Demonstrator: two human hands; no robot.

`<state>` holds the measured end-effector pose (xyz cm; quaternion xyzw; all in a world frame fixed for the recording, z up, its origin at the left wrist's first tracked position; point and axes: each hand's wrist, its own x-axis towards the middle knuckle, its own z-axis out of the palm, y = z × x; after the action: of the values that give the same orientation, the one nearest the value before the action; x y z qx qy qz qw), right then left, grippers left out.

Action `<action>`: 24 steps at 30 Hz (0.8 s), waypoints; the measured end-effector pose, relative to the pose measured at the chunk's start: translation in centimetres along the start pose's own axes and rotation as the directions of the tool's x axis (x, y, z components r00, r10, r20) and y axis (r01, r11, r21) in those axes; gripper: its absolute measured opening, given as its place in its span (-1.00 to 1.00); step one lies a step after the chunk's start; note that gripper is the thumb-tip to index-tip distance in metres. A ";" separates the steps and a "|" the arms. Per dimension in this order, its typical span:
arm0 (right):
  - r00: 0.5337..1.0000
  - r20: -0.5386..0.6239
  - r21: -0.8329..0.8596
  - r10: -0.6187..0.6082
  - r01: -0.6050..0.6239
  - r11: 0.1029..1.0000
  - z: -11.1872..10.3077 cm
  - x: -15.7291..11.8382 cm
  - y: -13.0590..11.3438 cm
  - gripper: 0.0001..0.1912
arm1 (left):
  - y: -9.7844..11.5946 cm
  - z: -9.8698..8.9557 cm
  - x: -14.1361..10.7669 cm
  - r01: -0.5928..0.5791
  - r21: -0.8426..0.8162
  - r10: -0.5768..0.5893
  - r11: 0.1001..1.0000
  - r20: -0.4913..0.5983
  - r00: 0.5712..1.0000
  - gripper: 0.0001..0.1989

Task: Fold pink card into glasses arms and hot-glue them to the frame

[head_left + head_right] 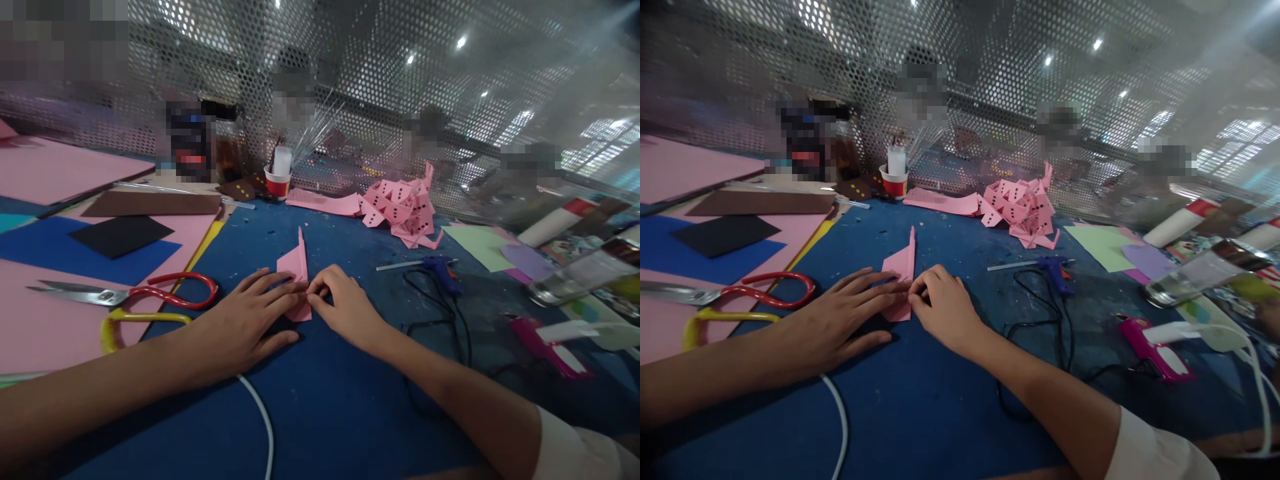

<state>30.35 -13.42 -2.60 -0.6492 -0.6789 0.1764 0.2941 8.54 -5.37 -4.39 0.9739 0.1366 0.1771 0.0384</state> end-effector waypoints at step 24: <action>0.994 -0.036 -0.219 0.107 -0.113 0.969 -1.1 10.8 1.8 -0.77 | 0.2 -0.5 0.1 -0.057 -0.020 0.057 0.998 0.001 0.998 -0.56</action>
<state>32.56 -2.74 -1.05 -0.7165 -0.6537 0.1084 0.2180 8.44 -5.51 -3.86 0.9771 0.1072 0.1785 0.0431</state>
